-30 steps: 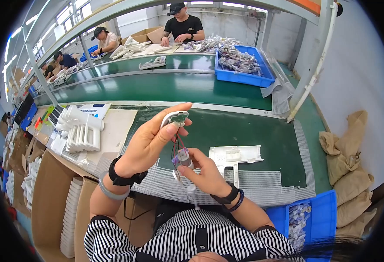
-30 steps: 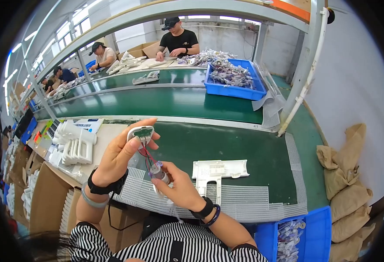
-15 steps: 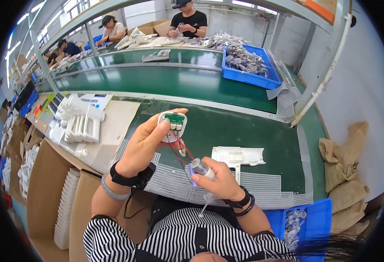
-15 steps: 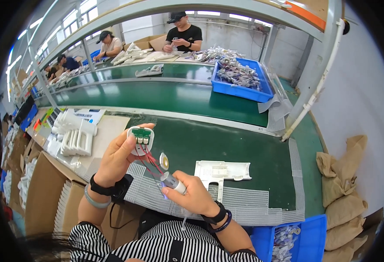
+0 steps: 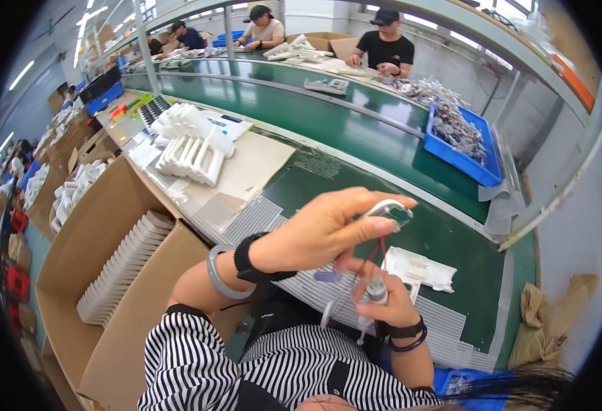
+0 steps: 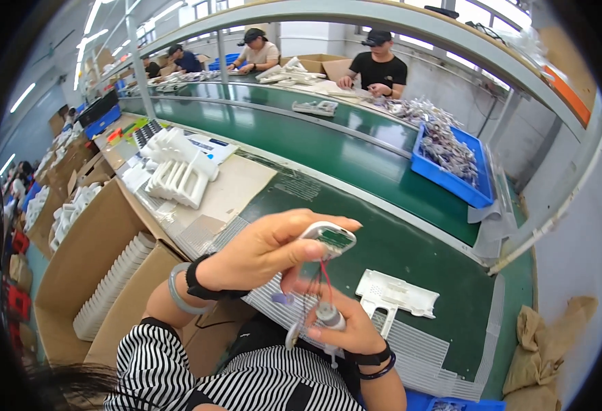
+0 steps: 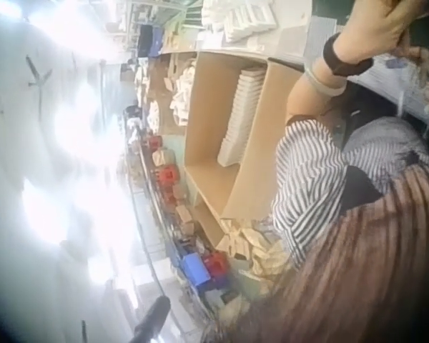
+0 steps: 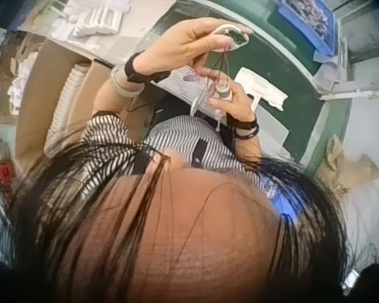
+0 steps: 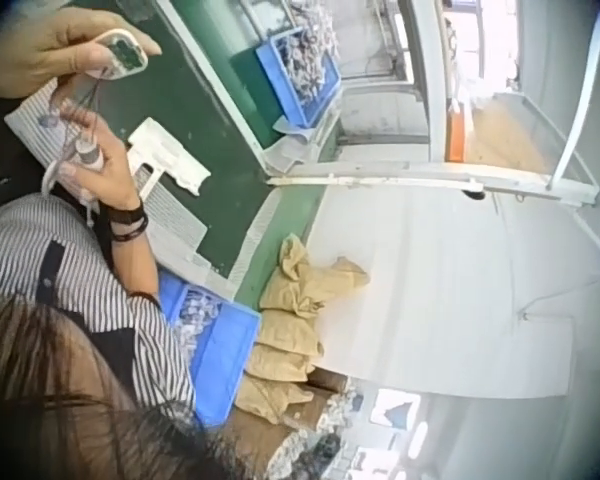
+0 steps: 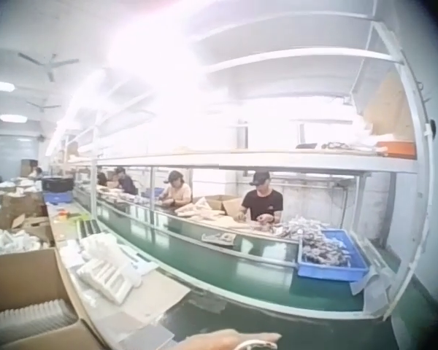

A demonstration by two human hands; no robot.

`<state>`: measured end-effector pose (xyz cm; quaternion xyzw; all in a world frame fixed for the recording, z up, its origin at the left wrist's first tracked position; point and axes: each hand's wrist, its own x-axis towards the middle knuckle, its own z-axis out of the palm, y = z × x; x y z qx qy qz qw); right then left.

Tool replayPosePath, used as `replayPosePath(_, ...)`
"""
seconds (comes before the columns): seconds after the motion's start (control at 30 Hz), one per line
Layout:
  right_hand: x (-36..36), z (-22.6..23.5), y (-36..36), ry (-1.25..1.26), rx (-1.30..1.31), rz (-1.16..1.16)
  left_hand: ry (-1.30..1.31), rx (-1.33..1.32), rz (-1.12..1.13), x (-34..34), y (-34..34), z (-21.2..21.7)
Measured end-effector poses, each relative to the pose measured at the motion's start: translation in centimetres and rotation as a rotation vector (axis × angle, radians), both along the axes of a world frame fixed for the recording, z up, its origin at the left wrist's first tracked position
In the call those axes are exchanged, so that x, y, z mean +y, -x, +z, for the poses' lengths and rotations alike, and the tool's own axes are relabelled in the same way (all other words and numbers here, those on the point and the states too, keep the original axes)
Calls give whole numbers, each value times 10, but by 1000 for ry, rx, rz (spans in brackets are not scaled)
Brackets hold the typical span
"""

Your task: Assembling the internal motor, wiring, and tubing into a white plastic handheld device casing on a production line.

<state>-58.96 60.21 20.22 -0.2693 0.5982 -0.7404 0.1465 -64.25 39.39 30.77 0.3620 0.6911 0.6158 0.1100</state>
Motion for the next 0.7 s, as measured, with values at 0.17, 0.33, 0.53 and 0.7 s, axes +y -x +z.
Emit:
replayPosePath(0.17, 23, -9, -28, 326, -211, 255, 18, -181, -130, 4, -11, 1)
replayPosePath(0.33, 98, 32, -62, -551, 339, -120, 166, -305, -353, 23, -22, -19)
replayPosePath(0.53, 147, 70, -132, -1233, 205, -485, 131, -783, -659, 90, -50, -115)
replayPosePath(0.7, 170, 64, -137, -1418, 113, -597, 73, -936, -662, 149, -50, -140)
